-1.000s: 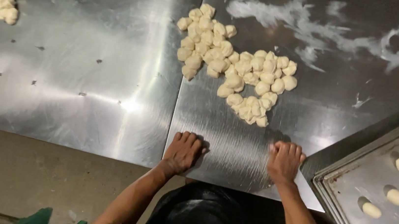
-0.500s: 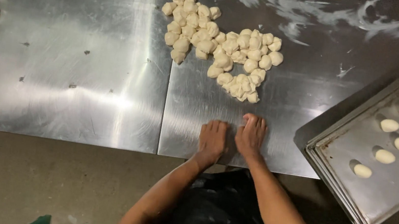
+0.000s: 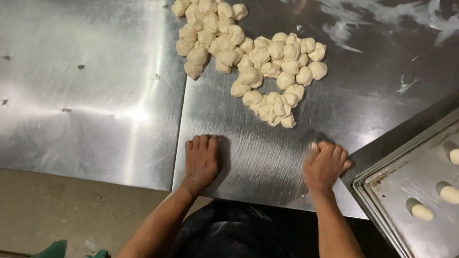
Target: Shaping small portions of dough into rolls and placing them on baking trays.
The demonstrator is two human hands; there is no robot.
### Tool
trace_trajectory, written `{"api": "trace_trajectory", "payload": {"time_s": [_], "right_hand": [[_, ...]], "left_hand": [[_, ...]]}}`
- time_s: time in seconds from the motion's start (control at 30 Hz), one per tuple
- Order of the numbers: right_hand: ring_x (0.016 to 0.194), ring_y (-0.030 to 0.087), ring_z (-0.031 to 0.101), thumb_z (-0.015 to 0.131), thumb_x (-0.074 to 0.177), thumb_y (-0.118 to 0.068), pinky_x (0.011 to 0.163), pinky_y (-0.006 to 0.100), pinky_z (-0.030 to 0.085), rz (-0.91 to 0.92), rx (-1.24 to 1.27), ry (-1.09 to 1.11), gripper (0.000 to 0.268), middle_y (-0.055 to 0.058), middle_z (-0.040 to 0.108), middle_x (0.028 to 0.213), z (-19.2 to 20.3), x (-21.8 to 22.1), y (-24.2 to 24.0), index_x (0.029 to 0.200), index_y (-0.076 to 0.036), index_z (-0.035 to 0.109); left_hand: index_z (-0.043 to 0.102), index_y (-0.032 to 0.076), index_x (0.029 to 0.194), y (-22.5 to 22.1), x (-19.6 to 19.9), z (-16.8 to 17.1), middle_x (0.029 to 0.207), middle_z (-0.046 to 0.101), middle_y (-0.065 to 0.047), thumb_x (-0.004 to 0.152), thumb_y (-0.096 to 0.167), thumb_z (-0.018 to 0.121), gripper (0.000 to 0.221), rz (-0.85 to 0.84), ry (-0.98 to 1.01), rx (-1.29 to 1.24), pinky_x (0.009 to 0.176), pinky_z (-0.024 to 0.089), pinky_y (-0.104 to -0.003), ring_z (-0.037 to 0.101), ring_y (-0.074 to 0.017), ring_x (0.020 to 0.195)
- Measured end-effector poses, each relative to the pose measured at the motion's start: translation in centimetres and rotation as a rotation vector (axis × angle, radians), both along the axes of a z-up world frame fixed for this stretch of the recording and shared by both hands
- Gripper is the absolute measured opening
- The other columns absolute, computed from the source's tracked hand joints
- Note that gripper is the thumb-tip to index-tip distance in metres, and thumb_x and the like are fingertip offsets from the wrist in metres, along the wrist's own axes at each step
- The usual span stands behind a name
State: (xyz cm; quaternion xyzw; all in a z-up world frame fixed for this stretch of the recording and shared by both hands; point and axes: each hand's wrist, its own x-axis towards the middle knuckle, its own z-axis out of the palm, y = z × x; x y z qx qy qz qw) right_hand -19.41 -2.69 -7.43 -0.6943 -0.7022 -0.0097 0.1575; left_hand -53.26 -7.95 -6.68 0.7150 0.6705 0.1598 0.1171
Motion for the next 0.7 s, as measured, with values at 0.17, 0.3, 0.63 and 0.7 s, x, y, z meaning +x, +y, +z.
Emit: {"api": "trace_trajectory", "payload": {"time_s": [0.17, 0.3, 0.63, 0.7], "right_hand": [[0.111, 0.036, 0.052, 0.064, 0.102, -0.020, 0.094, 0.053, 0.033, 0.034, 0.064, 0.065, 0.014, 0.013, 0.059, 0.108, 0.2, -2.8, 6.0, 0.108, -0.009, 0.059], [0.111, 0.037, 0.054, 0.061, 0.097, -0.012, 0.094, 0.052, 0.035, 0.046, 0.119, 0.088, 0.014, 0.015, 0.060, 0.109, 0.7, -4.6, 5.6, 0.110, -0.008, 0.058], [0.111, 0.041, 0.053, 0.062, 0.094, -0.004, 0.100, 0.055, 0.038, 0.249, 0.037, 0.328, 0.020, 0.019, 0.060, 0.111, 0.5, -2.2, -7.3, 0.112, -0.003, 0.055], [0.109, 0.039, 0.054, 0.065, 0.091, -0.012, 0.095, 0.057, 0.036, 0.208, 0.038, 0.154, 0.014, 0.015, 0.063, 0.108, 1.2, -0.3, -8.6, 0.103, -0.007, 0.058]], "left_hand": [[0.060, 0.006, 0.121, 5.7, 5.0, 1.4, 0.109, 0.057, -0.014, 0.085, 0.012, 0.057, 0.037, -0.012, -0.131, 0.093, 0.088, 0.040, -0.048, 0.054, -0.0348, 0.105], [0.062, 0.009, 0.115, 4.5, 9.7, -0.5, 0.109, 0.059, -0.013, 0.086, 0.011, 0.056, 0.030, 0.005, -0.270, 0.175, 0.088, 0.042, -0.046, 0.056, -0.0343, 0.104], [0.059, -0.001, 0.132, -9.7, 2.4, -1.1, 0.114, 0.054, -0.020, 0.089, 0.010, 0.055, 0.044, -0.271, -0.158, 0.125, 0.096, 0.043, -0.051, 0.052, -0.0380, 0.107], [0.059, 0.000, 0.124, -11.1, -1.6, -4.1, 0.115, 0.056, -0.023, 0.086, 0.019, 0.058, 0.043, -0.244, -0.038, 0.050, 0.093, 0.040, -0.054, 0.052, -0.0406, 0.104]]}}
